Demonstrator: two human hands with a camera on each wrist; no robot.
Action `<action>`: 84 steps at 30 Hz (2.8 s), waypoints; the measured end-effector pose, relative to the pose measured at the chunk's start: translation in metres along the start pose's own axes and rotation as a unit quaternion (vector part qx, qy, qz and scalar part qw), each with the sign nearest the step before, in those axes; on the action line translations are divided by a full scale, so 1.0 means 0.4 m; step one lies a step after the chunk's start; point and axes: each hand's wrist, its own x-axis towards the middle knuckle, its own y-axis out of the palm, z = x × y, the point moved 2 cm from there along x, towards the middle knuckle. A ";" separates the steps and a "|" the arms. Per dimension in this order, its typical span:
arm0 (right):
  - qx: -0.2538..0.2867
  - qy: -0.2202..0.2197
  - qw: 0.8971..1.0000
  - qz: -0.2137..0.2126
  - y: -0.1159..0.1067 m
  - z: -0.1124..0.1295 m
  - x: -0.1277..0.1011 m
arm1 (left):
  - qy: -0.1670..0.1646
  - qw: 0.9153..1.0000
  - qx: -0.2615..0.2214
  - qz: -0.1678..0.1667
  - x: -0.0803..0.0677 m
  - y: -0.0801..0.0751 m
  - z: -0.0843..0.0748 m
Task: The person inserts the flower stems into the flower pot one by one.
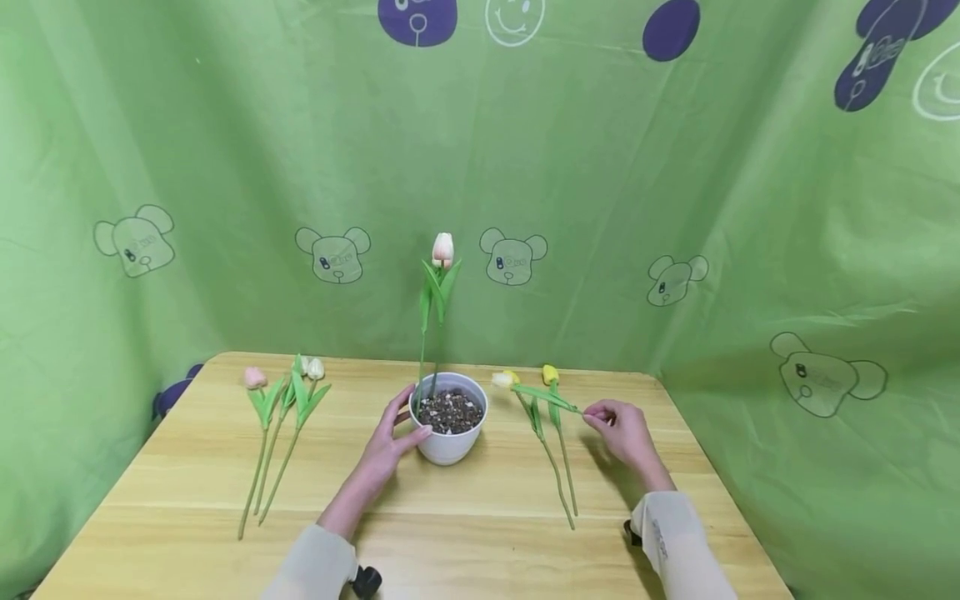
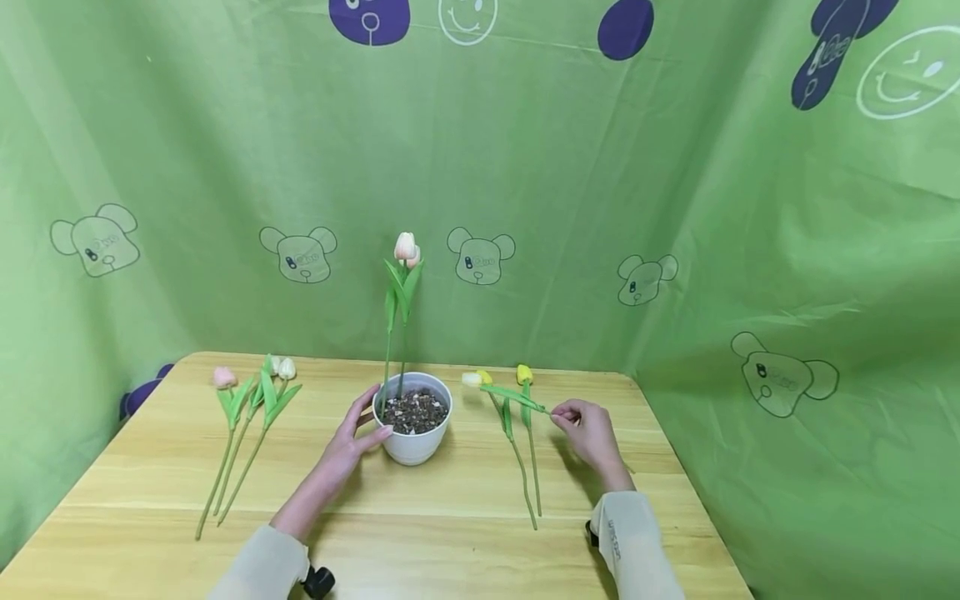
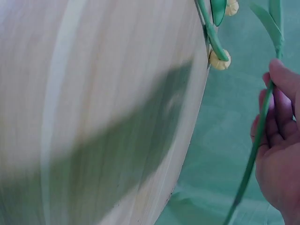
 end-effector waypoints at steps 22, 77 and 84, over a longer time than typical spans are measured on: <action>0.090 0.005 0.992 -0.090 0.012 0.068 0.009 | 0.002 1.000 0.003 -0.001 0.005 0.001 -0.005; 0.269 -0.160 0.946 -0.084 0.018 0.493 0.084 | -0.002 1.000 -0.001 -0.001 0.000 0.001 -0.001; 0.301 -0.172 0.934 -0.083 0.063 0.559 0.121 | 0.002 1.000 -0.001 0.002 -0.003 0.004 -0.001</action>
